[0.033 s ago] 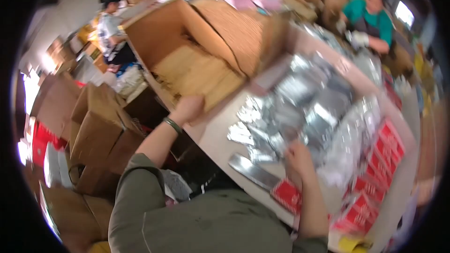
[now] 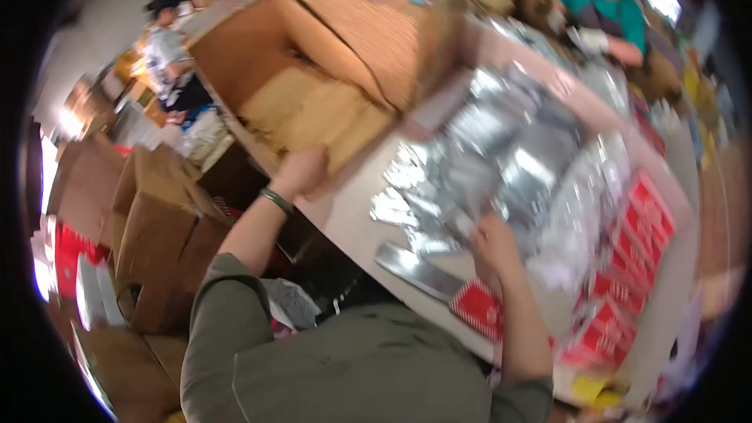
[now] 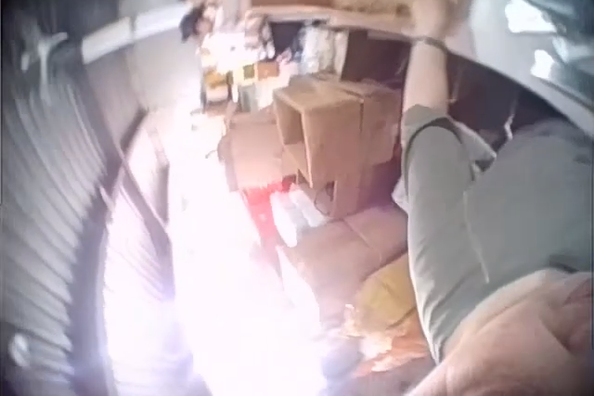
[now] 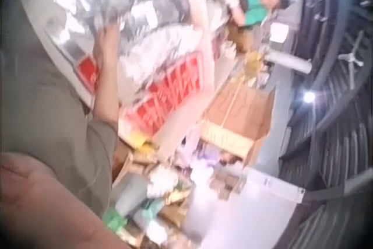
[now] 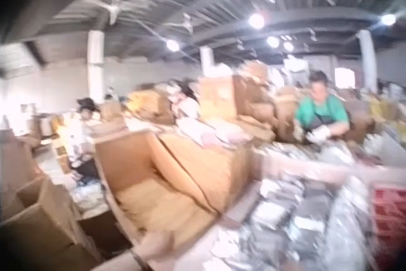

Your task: Packaging products into silver foil bags and organizing them into boxes at a warehouse workstation.

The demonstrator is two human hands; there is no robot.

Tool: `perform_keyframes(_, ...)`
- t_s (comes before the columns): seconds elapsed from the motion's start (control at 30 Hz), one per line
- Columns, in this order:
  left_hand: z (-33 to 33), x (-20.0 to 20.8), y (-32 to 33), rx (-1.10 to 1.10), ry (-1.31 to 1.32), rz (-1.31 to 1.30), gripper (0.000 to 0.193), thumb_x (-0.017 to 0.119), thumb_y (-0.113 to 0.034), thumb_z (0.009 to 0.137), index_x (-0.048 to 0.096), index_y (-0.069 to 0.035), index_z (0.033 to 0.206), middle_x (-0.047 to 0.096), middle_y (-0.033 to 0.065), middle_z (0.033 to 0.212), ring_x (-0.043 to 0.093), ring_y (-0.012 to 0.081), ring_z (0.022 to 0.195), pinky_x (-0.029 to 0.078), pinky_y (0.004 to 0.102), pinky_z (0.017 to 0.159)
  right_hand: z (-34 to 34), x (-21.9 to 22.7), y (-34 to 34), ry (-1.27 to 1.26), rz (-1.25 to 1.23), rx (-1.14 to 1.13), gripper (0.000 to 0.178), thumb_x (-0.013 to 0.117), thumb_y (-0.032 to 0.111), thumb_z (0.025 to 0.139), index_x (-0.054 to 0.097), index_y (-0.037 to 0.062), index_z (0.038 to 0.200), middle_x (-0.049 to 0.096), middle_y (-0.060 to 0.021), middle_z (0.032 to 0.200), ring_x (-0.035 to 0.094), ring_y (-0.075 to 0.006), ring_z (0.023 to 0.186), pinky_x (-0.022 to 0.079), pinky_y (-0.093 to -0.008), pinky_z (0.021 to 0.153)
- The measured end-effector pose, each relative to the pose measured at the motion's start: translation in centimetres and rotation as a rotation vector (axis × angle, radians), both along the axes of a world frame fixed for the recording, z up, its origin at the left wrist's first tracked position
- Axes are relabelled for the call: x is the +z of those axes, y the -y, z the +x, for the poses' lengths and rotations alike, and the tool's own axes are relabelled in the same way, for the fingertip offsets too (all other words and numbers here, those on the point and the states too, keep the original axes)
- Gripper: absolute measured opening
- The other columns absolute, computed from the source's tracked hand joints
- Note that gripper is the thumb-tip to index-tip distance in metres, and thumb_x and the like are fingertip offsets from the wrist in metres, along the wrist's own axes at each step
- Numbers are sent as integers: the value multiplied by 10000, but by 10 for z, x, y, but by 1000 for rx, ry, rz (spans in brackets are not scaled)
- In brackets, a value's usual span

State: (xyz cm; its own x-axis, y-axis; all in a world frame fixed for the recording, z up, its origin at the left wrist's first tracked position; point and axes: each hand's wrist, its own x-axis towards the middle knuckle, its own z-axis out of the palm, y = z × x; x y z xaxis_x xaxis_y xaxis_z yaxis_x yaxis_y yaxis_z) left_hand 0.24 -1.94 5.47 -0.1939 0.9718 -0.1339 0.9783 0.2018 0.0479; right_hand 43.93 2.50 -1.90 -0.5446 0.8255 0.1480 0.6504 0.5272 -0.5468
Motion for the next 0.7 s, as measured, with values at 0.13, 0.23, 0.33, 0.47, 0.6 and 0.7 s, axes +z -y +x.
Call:
perform_keyframes(0.13,-37,-14,20,44,-114,349,250,574,-152,879,580,-15,1088,645,220,939,668,369,865,543,462,695,-25,21,19,-135,118,-111,112,651,117,806,666,14,845,640,-148,1015,605,-357,941,486,-443,827)
perform_keyframes(0.23,22,-5,30,111,211,696,180,557,-69,906,575,-1,1072,617,172,885,650,305,804,531,417,689,-17,10,46,-29,20,-115,99,679,86,779,662,6,833,637,-142,1061,596,-355,1004,483,-430,869)
perform_keyframes(0.33,94,-60,57,271,1095,974,89,517,-48,980,556,4,1041,580,62,908,559,156,752,496,329,707,-18,-3,51,61,59,-84,103,699,68,759,643,-6,803,623,-169,1129,592,-366,1044,484,-419,901)
perform_keyframes(0.47,183,-103,100,53,1009,480,142,519,-37,967,565,-34,1101,582,153,870,606,297,743,494,383,679,-25,7,48,-6,383,48,114,703,63,747,620,-8,780,616,-208,1142,598,-380,1018,501,-426,889)
perform_keyframes(0.6,178,-102,83,-91,893,537,199,508,-15,940,583,-35,1123,578,123,850,594,252,756,492,354,696,-35,-14,39,-214,-11,-19,104,668,61,759,615,-5,818,628,-183,1037,607,-369,951,506,-444,832)
perform_keyframes(0.7,172,-99,76,129,917,405,291,476,-20,898,611,-63,1152,616,187,979,600,349,899,485,422,786,-41,-20,41,6,293,77,109,586,53,798,596,-14,883,622,-166,942,618,-371,865,511,-471,747)
